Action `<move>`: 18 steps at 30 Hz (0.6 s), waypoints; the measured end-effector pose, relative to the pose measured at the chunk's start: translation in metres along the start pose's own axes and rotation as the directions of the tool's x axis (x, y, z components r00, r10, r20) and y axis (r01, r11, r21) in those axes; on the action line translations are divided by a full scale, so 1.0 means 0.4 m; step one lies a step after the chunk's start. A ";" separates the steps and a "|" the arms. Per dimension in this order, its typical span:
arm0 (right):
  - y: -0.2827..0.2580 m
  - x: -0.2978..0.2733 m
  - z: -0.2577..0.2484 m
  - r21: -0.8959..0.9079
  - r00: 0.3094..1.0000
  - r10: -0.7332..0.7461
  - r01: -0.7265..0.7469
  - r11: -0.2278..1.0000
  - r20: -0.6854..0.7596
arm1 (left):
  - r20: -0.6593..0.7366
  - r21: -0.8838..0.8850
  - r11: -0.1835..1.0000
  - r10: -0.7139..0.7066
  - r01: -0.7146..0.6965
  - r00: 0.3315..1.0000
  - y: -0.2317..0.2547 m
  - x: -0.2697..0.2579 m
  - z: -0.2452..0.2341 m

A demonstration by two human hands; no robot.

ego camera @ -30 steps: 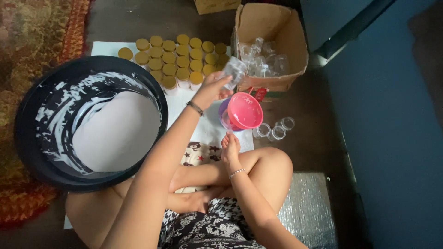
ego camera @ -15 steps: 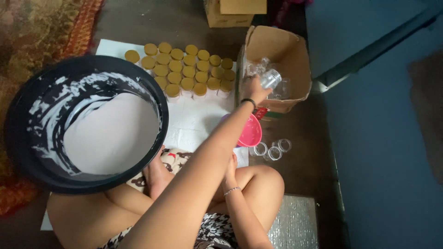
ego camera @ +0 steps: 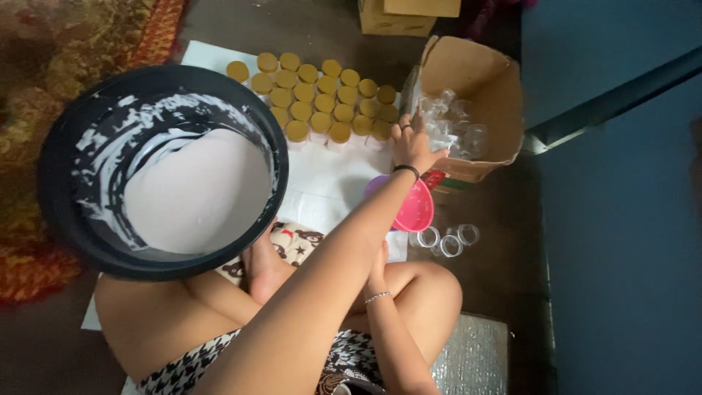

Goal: Filling small yellow jars with a white cream-like substance from a large bowl using a small plastic cup.

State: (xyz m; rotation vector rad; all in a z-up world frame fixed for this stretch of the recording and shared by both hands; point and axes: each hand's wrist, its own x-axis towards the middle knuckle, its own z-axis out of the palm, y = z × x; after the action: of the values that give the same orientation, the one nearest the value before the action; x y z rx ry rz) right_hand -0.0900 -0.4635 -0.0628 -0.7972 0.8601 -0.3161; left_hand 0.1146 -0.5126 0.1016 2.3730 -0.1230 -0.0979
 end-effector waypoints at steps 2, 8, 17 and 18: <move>0.097 0.114 -0.082 0.024 1.000 0.010 -0.010 1.000 -0.005 | -0.043 -0.020 1.000 0.006 -0.006 0.999 -0.064 0.019 0.027; 0.080 0.099 -0.059 0.036 0.997 0.080 -0.080 0.996 0.021 | -0.247 -0.055 0.998 -0.015 0.001 0.969 -0.304 0.046 0.049; -0.154 -0.075 -0.084 -0.304 0.878 0.386 -0.300 0.904 0.281 | -0.122 0.043 0.936 -0.341 0.349 0.932 -0.628 0.065 0.001; -0.198 -0.103 -0.082 -0.386 0.862 0.393 -0.260 0.885 0.321 | -0.093 0.017 0.911 -0.408 0.411 0.908 -0.633 0.052 -0.006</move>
State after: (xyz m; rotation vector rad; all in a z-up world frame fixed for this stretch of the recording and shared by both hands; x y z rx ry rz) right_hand -0.1366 -0.5108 0.0053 -0.9643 0.6579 0.3023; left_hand 0.1508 -0.3317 -0.0732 2.4008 0.4235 -0.1931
